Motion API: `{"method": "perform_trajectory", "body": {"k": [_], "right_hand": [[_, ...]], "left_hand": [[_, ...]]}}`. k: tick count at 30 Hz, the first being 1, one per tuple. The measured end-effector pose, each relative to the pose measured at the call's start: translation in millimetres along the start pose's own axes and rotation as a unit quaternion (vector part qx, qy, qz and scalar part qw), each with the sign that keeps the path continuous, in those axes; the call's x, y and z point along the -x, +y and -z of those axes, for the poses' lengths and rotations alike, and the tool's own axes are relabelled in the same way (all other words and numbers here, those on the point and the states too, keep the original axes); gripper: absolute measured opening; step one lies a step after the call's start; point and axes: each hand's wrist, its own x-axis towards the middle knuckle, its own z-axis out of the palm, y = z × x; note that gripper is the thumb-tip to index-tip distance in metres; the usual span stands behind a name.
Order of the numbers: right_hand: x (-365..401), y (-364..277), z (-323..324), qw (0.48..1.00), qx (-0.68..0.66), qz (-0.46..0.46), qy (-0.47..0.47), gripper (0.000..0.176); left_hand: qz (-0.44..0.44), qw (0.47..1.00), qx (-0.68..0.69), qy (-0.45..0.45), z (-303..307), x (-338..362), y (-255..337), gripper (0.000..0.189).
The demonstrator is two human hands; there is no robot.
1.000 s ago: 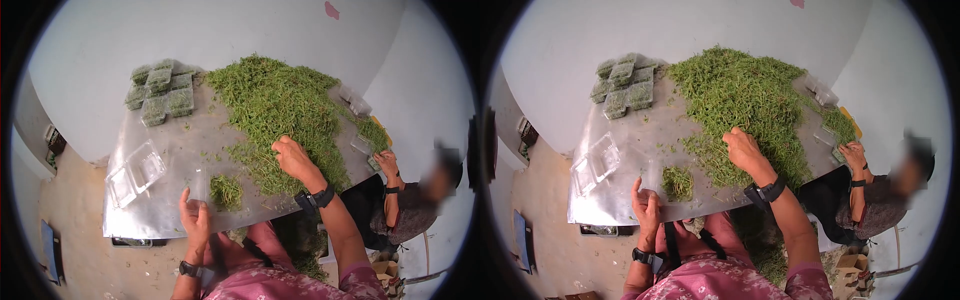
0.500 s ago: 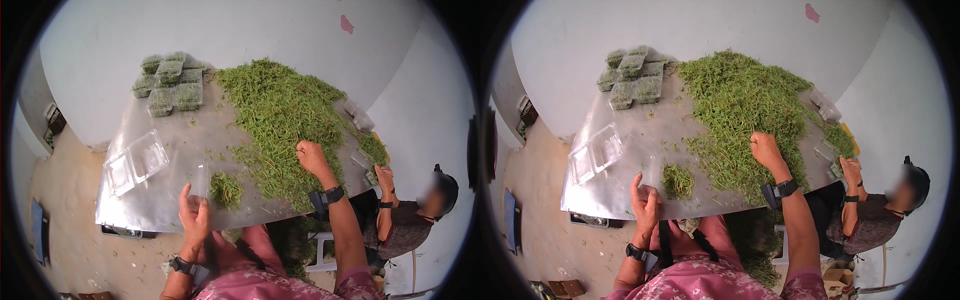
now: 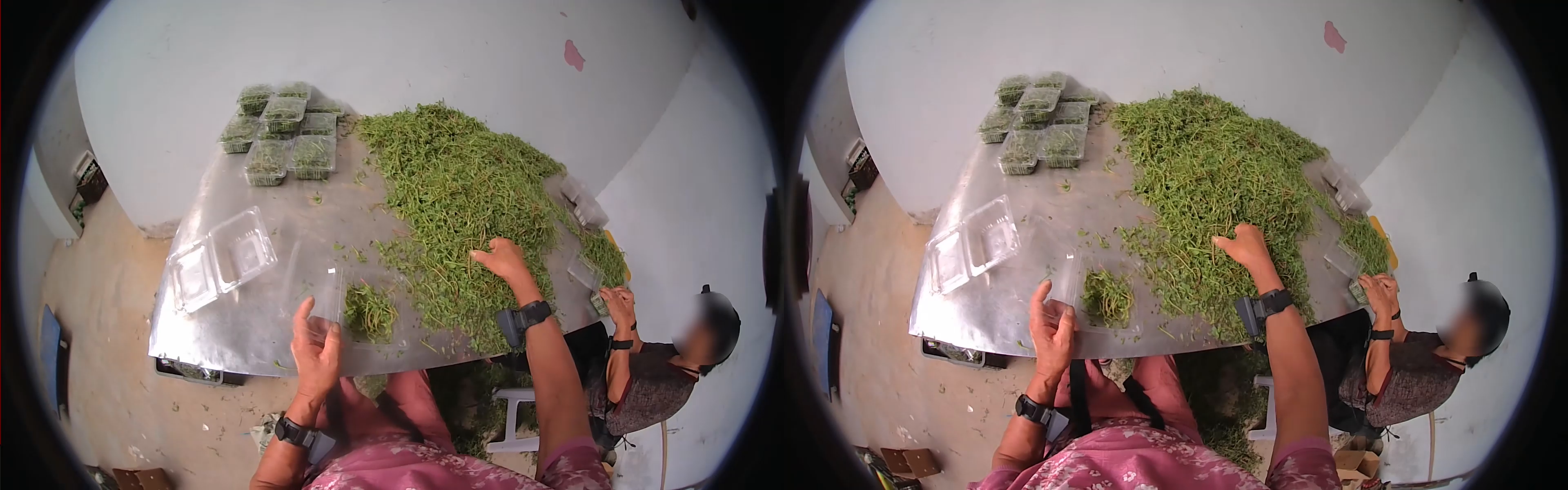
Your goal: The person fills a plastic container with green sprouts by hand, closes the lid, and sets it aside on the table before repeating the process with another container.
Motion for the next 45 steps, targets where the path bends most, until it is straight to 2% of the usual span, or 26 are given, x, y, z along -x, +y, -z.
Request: {"method": "perform_trajectory", "body": {"k": [2,4,6,8,9,12,13,16,20,23,26,29,32,35,38,41,44,45], "right_hand": [[-9.0,4.6,-18.0,0.997,0.006,0.022,0.068,0.046],[-26.7,24.2,-54.0,0.977,0.048,0.073,0.195,0.045],[-29.5,18.3,-56.4,0.98,0.058,0.057,0.183,0.036],[-13.8,-10.4,-32.0,0.998,0.037,-0.029,0.031,0.026],[-14.9,-5.6,-31.1,0.998,0.04,0.002,0.055,0.006],[-20.1,2.4,-15.9,0.999,0.027,0.02,0.037,0.011],[-14.5,3.8,-10.3,0.997,0.016,0.033,0.067,0.008],[7.1,-1.7,9.8,0.989,-0.104,0.061,0.091,0.011],[30.1,-14.5,25.6,0.992,-0.072,0.085,0.057,0.021],[37.3,-17.6,24.1,0.983,-0.086,0.139,0.079,0.024],[48.2,-33.7,25.1,0.989,-0.077,0.118,0.036,0.03],[39.0,-22.1,11.4,0.99,0.036,0.137,0.026,0.039],[43.2,-31.4,13.6,0.995,0.042,0.096,-0.003,0.048],[45.0,-40.1,11.9,0.991,0.078,0.103,-0.046,0.054],[49.8,-54.8,4.8,0.978,0.17,0.102,-0.066,0.058],[33.8,-42.3,-23.4,0.977,0.173,0.12,-0.042,0.048],[22.3,-32.4,-30.4,0.979,0.152,0.128,-0.039,0.026],[18.5,-29.0,-28.6,0.983,0.127,0.131,-0.029,0.024]], "left_hand": [[-0.007,1.0,-0.005,-0.005,0.1,-0.2,-0.4,0.057],[-0.025,0.999,-0.016,-0.01,-0.4,-1.6,-4.5,0.058],[-0.031,0.999,-0.016,-0.007,-0.7,-1.8,-6.8,0.057],[-0.033,0.999,-0.021,-0.006,0.5,-1.3,-5.0,0.057],[-0.033,0.999,-0.024,-0.006,-0.1,-1.1,-3.3,0.057],[-0.035,0.999,-0.027,-0.005,0.0,-0.8,-3.5,0.057],[-0.036,0.999,-0.026,-0.005,-0.5,-0.5,-4.5,0.057],[-0.037,0.999,-0.014,-0.001,-2.0,0.2,-5.3,0.057],[-0.044,0.999,-0.031,-0.001,-1.6,0.4,-3.8,0.056],[-0.042,0.999,-0.031,0.0,-1.0,0.8,-2.1,0.056],[-0.043,0.999,-0.03,0.0,-1.6,0.1,-1.7,0.055],[-0.042,0.999,-0.027,-0.001,-1.3,0.4,-1.0,0.055],[-0.043,0.999,-0.029,0.0,-1.6,0.3,-1.7,0.056],[-0.044,0.998,-0.039,-0.002,-0.8,0.2,-1.7,0.056],[-0.04,0.999,-0.034,-0.003,-1.4,-0.1,-2.8,0.056],[-0.036,0.999,-0.029,-0.005,-1.3,-0.2,-2.9,0.056],[-0.035,0.999,-0.032,-0.005,-1.0,-0.3,-1.6,0.057],[-0.035,0.999,-0.036,-0.005,-1.0,-0.6,-0.7,0.057]]}}
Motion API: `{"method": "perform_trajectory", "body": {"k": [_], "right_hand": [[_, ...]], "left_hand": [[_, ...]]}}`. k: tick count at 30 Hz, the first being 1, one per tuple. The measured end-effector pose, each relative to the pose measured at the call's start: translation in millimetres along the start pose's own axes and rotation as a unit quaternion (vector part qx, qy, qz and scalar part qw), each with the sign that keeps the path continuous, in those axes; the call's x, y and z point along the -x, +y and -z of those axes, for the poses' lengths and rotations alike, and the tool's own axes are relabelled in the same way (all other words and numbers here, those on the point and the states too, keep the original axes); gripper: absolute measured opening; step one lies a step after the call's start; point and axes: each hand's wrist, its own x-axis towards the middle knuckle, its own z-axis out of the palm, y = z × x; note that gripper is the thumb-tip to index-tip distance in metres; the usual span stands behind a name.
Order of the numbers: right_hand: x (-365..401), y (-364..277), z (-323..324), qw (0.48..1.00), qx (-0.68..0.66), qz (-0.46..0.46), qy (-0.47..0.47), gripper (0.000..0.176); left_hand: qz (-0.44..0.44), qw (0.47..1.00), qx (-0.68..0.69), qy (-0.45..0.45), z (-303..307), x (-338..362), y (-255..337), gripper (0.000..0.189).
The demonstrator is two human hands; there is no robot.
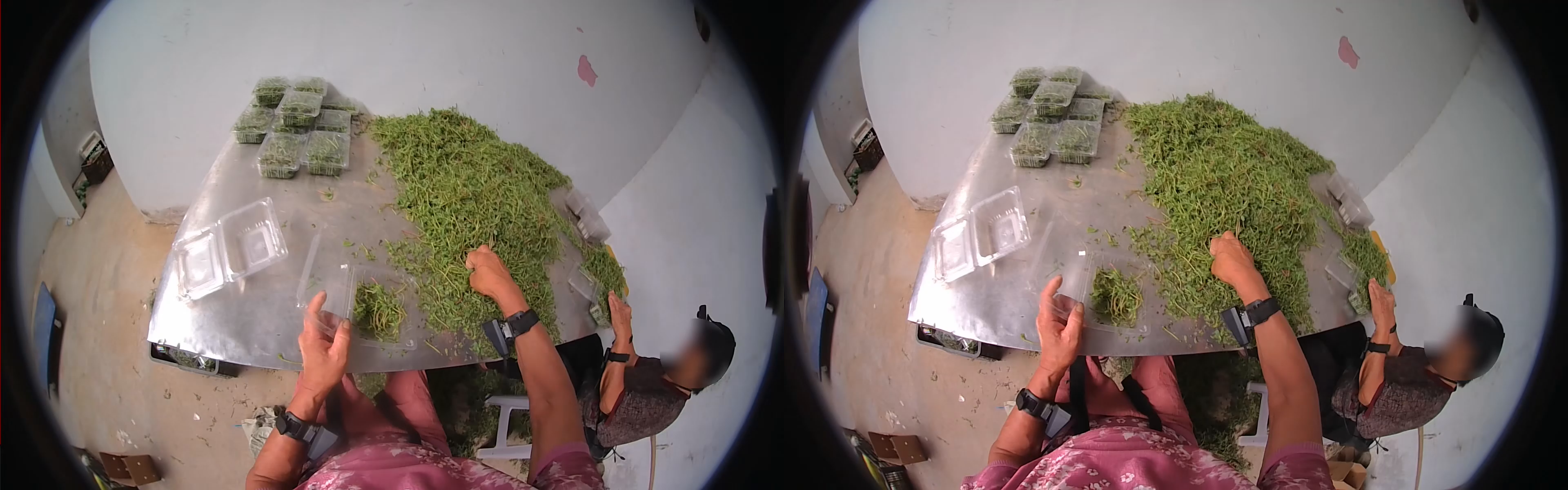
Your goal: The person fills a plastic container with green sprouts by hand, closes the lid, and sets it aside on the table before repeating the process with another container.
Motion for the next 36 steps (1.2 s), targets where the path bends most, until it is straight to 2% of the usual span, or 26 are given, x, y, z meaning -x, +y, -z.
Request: {"method": "perform_trajectory", "body": {"k": [5,6,9,10,14,18,21,24,30,33,36], "right_hand": [[4.0,13.1,17.8,0.982,-0.168,0.011,0.087,0.014],[4.6,15.9,20.6,0.98,-0.166,0.003,0.107,0.012],[7.7,19.2,30.2,0.964,-0.245,-0.001,0.101,0.014],[9.1,17.4,34.2,0.959,-0.271,-0.01,0.082,0.02],[31.5,-17.8,62.4,0.903,-0.428,-0.024,0.033,0.023],[51.4,-54.5,80.5,0.857,-0.515,0.004,0.022,0.022],[61.3,-75.4,81.4,0.779,-0.625,0.038,-0.013,0.022],[64.1,-94.9,66.3,0.754,-0.647,0.079,-0.086,0.03],[72.3,-132.2,33.8,0.873,-0.442,0.137,-0.153,0.043],[64.2,-134.2,23.5,0.885,-0.408,0.16,-0.159,0.038],[67.1,-150.9,27.5,0.923,-0.321,0.19,-0.095,0.033]], "left_hand": [[-0.006,1.0,-0.019,0.001,0.3,-0.2,0.2,0.056],[-0.014,1.0,-0.028,0.003,0.2,-0.8,0.4,0.056],[-0.003,1.0,-0.027,0.006,2.3,0.6,-1.3,0.056],[0.005,1.0,-0.02,0.007,1.5,0.3,-2.5,0.056],[0.021,1.0,0.016,0.015,-0.2,0.5,-10.5,0.058],[0.027,0.999,0.038,0.011,-1.4,-0.4,-9.6,0.06],[0.038,0.998,0.049,0.008,-2.3,-0.8,-4.8,0.06],[0.043,0.998,0.052,0.003,-2.1,-1.5,-4.2,0.06],[0.049,0.996,0.071,-0.002,0.1,-0.1,-4.2,0.059],[0.048,0.996,0.071,0.002,0.7,1.1,-4.6,0.059],[0.048,0.997,0.067,0.001,-1.5,0.8,-2.3,0.06]]}}
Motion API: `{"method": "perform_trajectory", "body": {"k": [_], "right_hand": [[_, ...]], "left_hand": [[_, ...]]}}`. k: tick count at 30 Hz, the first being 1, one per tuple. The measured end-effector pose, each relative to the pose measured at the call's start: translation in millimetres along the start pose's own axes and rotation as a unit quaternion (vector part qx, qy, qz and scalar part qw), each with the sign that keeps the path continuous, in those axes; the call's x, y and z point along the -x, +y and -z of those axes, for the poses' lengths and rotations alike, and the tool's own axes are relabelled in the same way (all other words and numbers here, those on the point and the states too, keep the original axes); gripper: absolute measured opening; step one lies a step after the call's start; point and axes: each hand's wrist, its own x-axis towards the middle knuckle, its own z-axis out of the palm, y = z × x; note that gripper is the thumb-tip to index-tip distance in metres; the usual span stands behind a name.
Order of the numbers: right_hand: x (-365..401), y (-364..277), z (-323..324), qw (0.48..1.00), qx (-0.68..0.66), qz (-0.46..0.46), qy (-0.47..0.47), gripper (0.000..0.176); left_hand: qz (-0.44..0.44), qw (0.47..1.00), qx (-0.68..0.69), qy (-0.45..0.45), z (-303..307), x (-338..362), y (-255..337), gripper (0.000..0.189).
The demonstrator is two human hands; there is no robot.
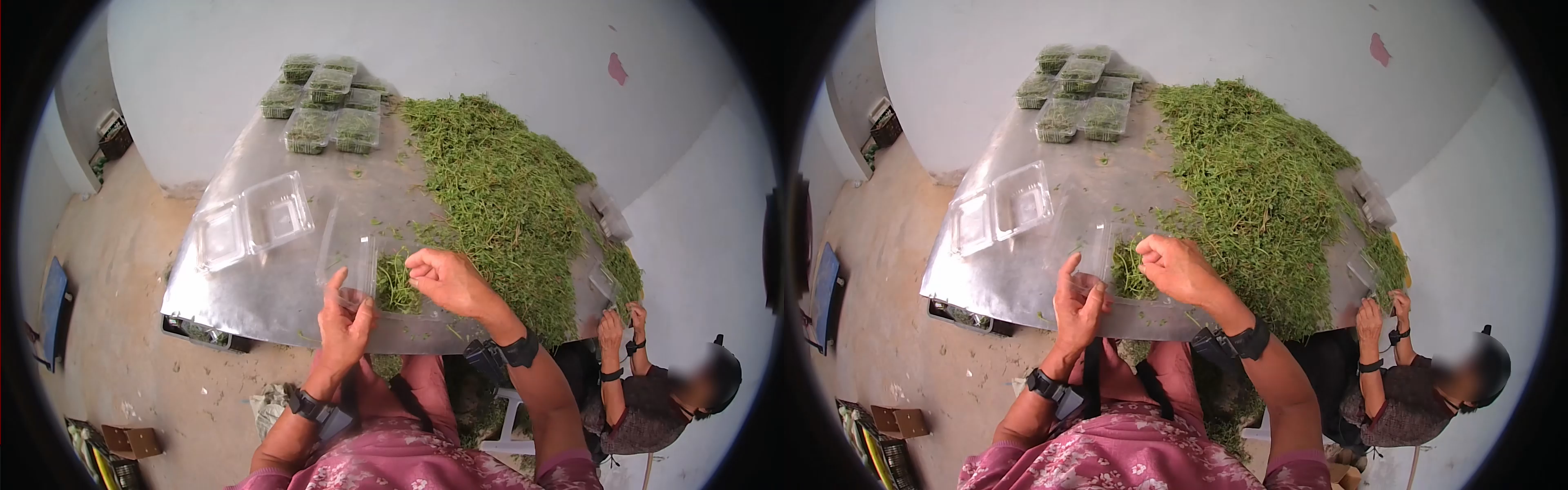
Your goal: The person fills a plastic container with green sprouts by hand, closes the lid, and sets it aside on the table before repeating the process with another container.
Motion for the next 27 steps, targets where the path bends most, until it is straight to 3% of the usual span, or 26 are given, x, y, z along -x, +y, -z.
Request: {"method": "perform_trajectory", "body": {"k": [3,7,10,13,16,18,23,27], "right_hand": [[-11.5,9.0,-23.2,0.991,0.07,0.1,0.05,0.031],[-12.2,-3.4,-49.3,0.976,0.163,0.058,-0.132,0.025],[-8.5,-1.2,-50.0,0.979,0.154,0.053,-0.118,0.022],[-2.9,3.2,-43.6,0.987,0.096,0.116,-0.052,0.019],[5.4,0.6,-22.9,0.973,0.065,0.208,0.076,0.016],[8.9,3.5,5.2,0.973,0.109,0.173,0.106,0.016],[2.2,64.6,67.7,0.977,0.139,-0.05,0.155,0.017],[-4.7,117.9,81.2,0.928,0.277,-0.194,0.156,0.018]], "left_hand": [[-0.006,1.0,0.004,-0.002,0.0,-0.4,-2.2,0.06],[-0.005,1.0,-0.014,0.007,2.1,-0.6,-0.1,0.059],[0.003,1.0,0.006,0.008,0.4,-0.6,0.6,0.058],[0.008,1.0,0.01,0.015,0.8,-0.9,-0.2,0.059],[0.004,1.0,0.01,0.012,1.3,-0.2,2.1,0.059],[0.007,1.0,0.005,0.012,1.1,0.0,3.9,0.057],[0.004,1.0,0.009,0.012,-1.2,-0.1,6.3,0.056],[-0.008,1.0,-0.014,0.011,0.0,-0.8,5.3,0.056]]}}
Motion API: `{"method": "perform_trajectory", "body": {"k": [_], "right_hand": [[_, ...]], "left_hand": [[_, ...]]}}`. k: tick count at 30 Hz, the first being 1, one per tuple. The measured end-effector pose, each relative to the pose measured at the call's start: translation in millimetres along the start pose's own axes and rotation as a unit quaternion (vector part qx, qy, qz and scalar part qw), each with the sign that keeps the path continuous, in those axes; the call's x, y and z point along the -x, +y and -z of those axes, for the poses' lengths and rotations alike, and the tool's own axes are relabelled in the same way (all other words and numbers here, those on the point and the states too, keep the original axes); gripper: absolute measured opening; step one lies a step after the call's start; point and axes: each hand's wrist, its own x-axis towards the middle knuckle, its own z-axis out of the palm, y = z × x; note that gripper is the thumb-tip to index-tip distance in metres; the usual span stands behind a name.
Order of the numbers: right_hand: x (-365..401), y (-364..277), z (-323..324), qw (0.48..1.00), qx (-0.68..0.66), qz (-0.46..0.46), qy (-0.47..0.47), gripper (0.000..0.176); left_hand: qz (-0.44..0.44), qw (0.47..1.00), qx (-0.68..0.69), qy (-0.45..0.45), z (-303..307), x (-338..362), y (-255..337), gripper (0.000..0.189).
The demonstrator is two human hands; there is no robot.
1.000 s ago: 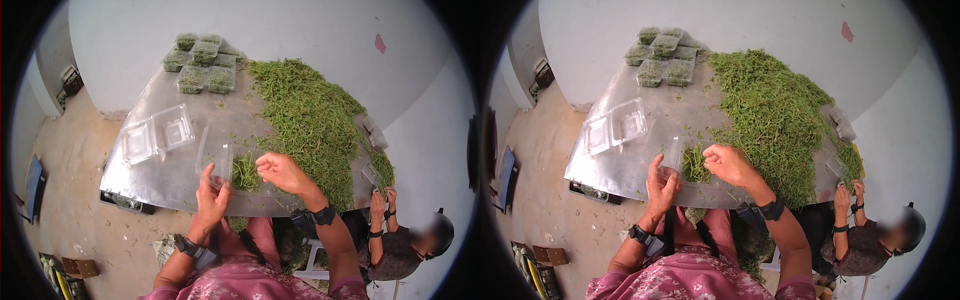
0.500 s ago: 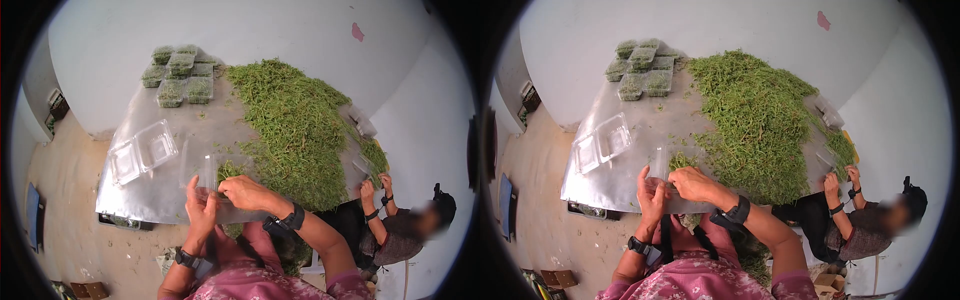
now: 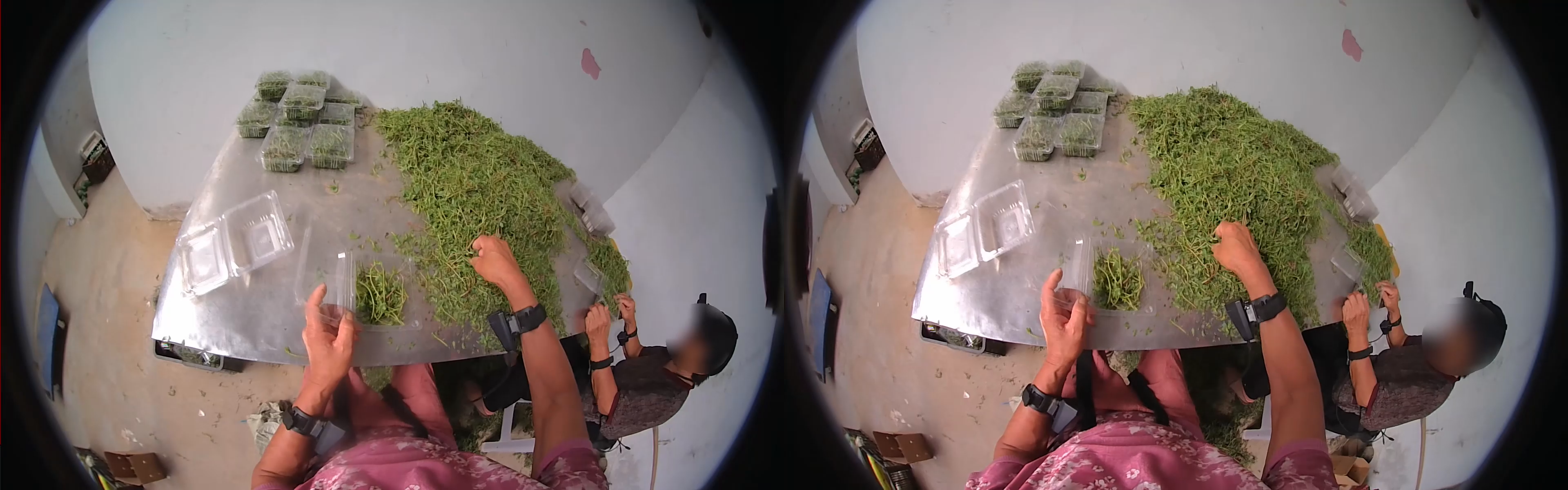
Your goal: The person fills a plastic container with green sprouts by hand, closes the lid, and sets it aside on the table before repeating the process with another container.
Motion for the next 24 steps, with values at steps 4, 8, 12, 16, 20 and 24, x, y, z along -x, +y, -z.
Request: {"method": "perform_trajectory", "body": {"k": [4,8,12,16,20,24], "right_hand": [[-4.3,19.2,-29.6,0.999,0.038,-0.027,-0.016,0.021],[-7.1,39.7,-38.1,0.996,-0.03,0.066,0.045,0.017],[8.7,11.2,10.1,0.992,-0.102,0.055,0.049,0.013],[13.9,-1.7,20.6,0.984,-0.131,0.1,0.069,0.01],[16.1,-19.8,22.8,0.982,-0.168,0.072,0.04,0.009],[17.7,-33.2,23.8,0.966,-0.243,0.086,0.023,0.013]], "left_hand": [[-0.001,1.0,-0.011,-0.001,0.3,0.2,0.7,0.057],[0.002,1.0,-0.011,-0.002,0.5,0.6,1.0,0.057],[0.003,1.0,0.002,-0.003,-0.3,0.7,0.7,0.056],[-0.001,1.0,-0.003,-0.009,1.0,-0.1,-1.5,0.056],[-0.004,1.0,-0.004,0.0,0.5,0.8,-3.3,0.057],[-0.008,1.0,-0.01,0.0,0.9,1.0,-2.6,0.058]]}}
